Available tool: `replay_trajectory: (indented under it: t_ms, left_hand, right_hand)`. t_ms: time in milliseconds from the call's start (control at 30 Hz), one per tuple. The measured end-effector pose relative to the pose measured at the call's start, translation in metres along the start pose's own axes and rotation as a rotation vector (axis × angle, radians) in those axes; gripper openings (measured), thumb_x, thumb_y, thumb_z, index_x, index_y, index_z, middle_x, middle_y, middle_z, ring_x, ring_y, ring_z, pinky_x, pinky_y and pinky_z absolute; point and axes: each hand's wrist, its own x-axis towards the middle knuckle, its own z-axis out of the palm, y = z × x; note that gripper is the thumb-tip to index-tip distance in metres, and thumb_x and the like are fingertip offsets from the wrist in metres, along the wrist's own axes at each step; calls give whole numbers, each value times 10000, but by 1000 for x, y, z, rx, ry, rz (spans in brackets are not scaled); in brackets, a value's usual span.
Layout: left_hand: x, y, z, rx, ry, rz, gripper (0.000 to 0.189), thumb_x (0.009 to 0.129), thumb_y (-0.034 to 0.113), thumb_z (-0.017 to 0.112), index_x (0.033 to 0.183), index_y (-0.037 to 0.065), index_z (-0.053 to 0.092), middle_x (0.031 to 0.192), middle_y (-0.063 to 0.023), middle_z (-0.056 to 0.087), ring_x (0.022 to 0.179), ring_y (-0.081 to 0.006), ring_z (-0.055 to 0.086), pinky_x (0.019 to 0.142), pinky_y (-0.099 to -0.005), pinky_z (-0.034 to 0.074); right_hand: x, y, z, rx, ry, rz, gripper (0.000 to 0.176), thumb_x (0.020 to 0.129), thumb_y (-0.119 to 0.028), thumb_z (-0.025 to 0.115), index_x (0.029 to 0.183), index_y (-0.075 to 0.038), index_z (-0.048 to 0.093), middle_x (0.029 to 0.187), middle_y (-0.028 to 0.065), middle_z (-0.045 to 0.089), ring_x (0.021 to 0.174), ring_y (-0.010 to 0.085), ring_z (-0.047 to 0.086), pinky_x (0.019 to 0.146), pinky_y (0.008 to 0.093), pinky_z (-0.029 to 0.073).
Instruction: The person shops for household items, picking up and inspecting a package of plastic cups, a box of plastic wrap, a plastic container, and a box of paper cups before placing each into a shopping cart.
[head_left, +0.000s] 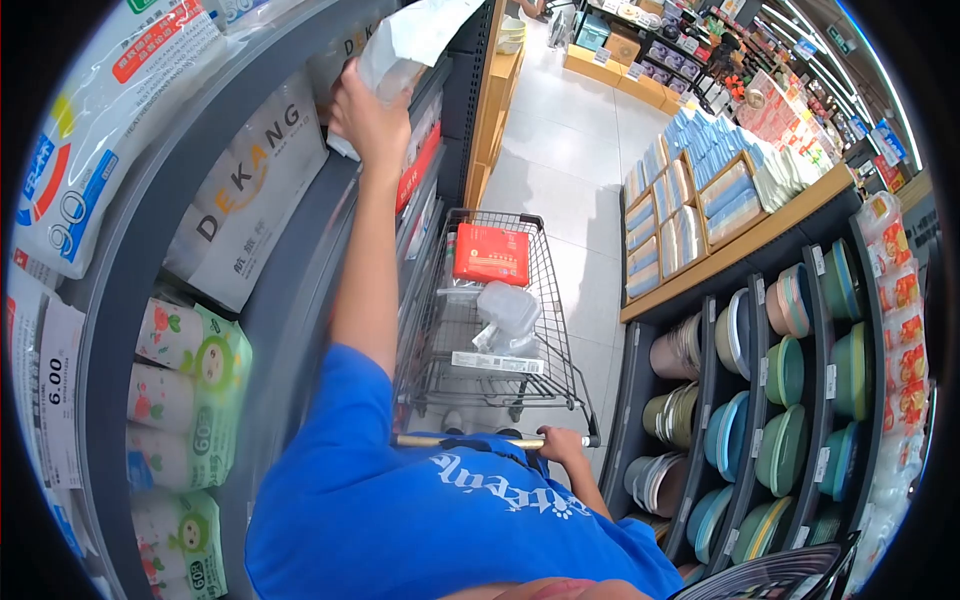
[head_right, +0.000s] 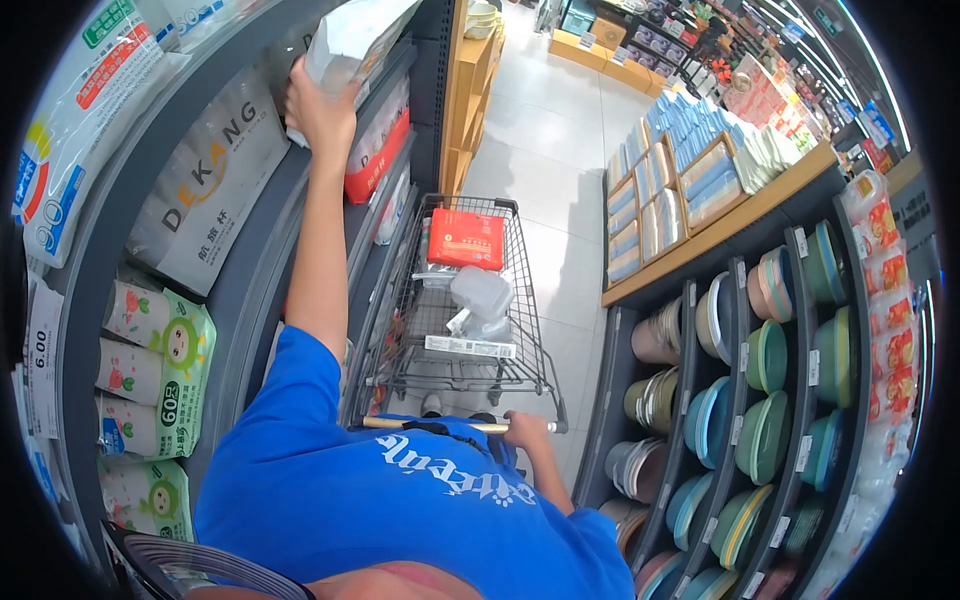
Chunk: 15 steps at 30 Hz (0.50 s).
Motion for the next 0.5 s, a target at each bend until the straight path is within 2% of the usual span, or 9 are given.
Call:
replay_trajectory:
  t_ms: [200,233,333,500]
  left_hand:
    - [33,-7,42,14,5,-259,879,761,255,862,1441,65,338,1389,-248,463,1281,-450,466,1038,-601,353]
    - [37,-13,47,10,5,-299,911,784,252,848,1458,45,271,1379,-254,458,1277,-456,469,1013,-615,386]
    - [40,-24,53,6,43,-314,910,799,234,836,1462,46,243,1365,-266,435,1276,-444,469,1028,-608,369]
    - [37,-28,60,69,46,-346,944,830,256,805,1492,16,176,1342,-305,386,1290,-496,395,1042,-612,333]
  right_hand:
    - [5,3,0,-12,-40,-22,456,776,-405,707,1189,-215,732,1009,168,747,957,344,721,834,457,567]
    - [6,5,2,-14,-42,-24,461,774,-407,708,1192,-215,731,1015,170,747,960,343,720,836,457,567]
    - [8,7,7,7,-23,-18,480,740,-390,726,1196,-237,721,997,155,749,945,349,718,815,472,569]
    - [5,5,6,15,-14,-26,450,758,-395,714,1177,-229,730,980,163,747,930,358,718,807,482,566]
